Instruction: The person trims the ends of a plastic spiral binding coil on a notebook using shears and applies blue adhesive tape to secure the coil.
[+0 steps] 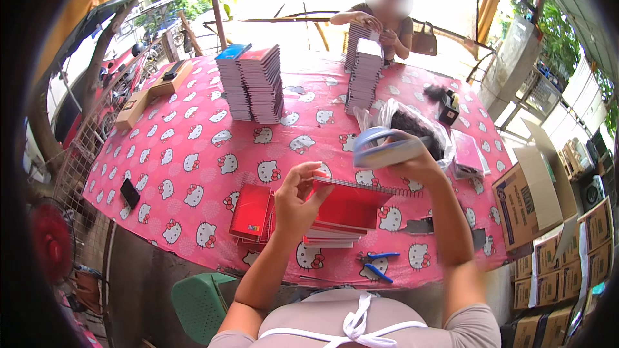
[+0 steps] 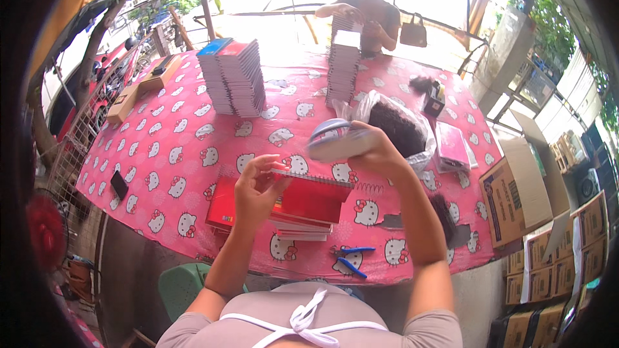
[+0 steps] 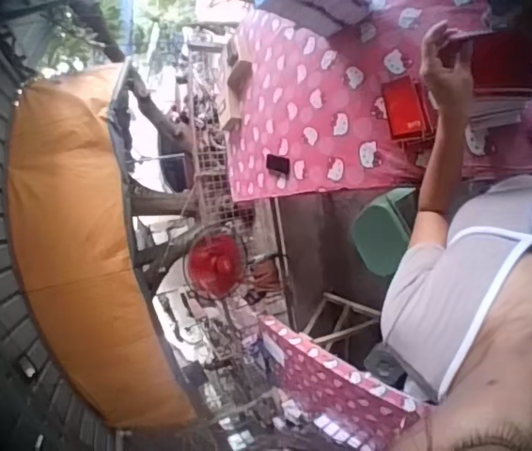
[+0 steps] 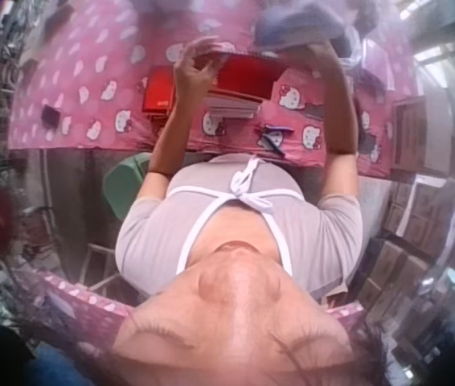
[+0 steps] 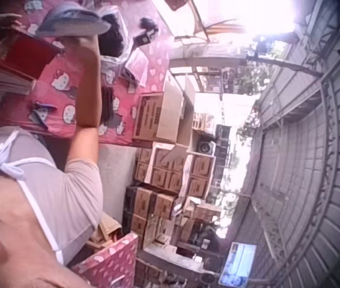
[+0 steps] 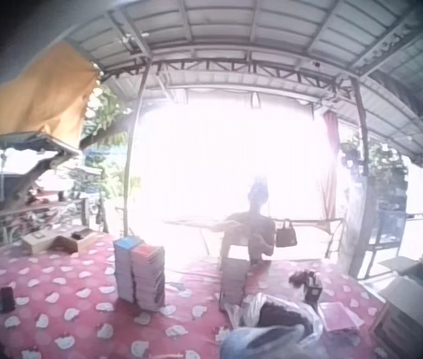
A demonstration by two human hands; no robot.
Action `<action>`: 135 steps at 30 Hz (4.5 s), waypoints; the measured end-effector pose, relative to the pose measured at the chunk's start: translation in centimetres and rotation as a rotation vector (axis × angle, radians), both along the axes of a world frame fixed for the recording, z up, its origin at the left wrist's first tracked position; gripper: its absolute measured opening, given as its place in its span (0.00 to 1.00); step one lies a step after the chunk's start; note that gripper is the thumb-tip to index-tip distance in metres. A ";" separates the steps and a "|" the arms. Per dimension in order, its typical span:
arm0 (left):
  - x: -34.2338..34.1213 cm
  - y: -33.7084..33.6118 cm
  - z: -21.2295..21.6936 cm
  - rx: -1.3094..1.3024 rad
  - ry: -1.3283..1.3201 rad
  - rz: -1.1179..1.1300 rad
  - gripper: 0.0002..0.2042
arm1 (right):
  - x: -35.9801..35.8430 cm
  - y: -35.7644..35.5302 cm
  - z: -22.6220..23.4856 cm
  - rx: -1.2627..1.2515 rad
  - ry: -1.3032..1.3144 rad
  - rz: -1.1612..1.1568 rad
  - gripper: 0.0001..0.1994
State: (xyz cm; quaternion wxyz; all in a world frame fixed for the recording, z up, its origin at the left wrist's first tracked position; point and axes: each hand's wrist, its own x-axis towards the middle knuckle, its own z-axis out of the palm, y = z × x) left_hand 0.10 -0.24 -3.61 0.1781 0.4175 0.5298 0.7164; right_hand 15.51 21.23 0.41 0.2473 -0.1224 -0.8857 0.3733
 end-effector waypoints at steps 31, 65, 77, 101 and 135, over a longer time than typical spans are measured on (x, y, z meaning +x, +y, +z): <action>4.5 -2.4 -1.5 0.120 0.511 0.107 0.11 | 9.5 -19.0 -6.0 0.045 0.073 -0.365 0.22; -13.6 -6.2 -8.0 -0.888 1.008 0.109 0.36 | 1.8 -10.7 -9.0 -0.478 0.092 -0.524 0.17; 3.1 1.0 2.8 -0.086 1.038 -0.057 0.07 | 3.9 -13.3 -5.9 0.046 0.289 -0.360 0.15; 1.2 0.5 4.4 0.116 1.160 0.138 0.08 | 17.5 -5.4 -16.8 -0.024 -0.625 -1.242 0.16; 2.9 -0.2 5.1 -0.086 0.812 0.090 0.13 | 0.4 -10.5 -2.3 -0.153 0.374 -0.430 0.10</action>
